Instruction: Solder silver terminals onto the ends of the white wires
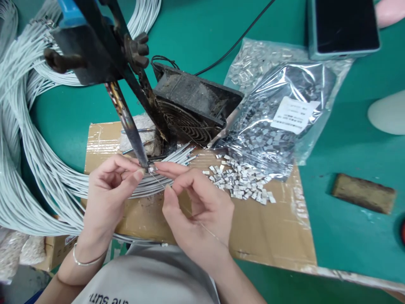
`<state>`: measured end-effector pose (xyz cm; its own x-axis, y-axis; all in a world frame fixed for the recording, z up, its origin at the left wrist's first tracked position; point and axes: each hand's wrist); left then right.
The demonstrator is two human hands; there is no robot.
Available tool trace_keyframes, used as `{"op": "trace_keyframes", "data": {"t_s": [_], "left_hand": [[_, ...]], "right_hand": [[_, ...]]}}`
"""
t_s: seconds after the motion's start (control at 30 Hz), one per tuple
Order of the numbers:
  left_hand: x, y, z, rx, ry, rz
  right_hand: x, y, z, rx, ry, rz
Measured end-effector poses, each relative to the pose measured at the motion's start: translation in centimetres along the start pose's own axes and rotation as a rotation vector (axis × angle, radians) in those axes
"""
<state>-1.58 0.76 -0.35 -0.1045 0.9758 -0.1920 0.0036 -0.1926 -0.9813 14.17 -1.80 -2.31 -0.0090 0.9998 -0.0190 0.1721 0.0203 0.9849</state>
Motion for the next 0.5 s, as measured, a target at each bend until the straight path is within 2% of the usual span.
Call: {"op": "trace_keyframes", "data": {"t_s": [0.5], "left_hand": [[-0.05,-0.09,-0.02,0.013,-0.005,-0.019]], "right_hand": [[-0.07,-0.01,0.04,0.005,-0.002,0.009]]}}
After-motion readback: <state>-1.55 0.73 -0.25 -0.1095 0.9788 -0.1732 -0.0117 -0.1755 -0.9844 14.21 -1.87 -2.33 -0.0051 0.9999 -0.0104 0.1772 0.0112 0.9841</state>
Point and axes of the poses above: each hand's wrist, its own x-axis towards the middle knuckle, its own z-axis out of the back of the hand, y = z × x, and after that the axes turned 6 degrees about y, right-handed
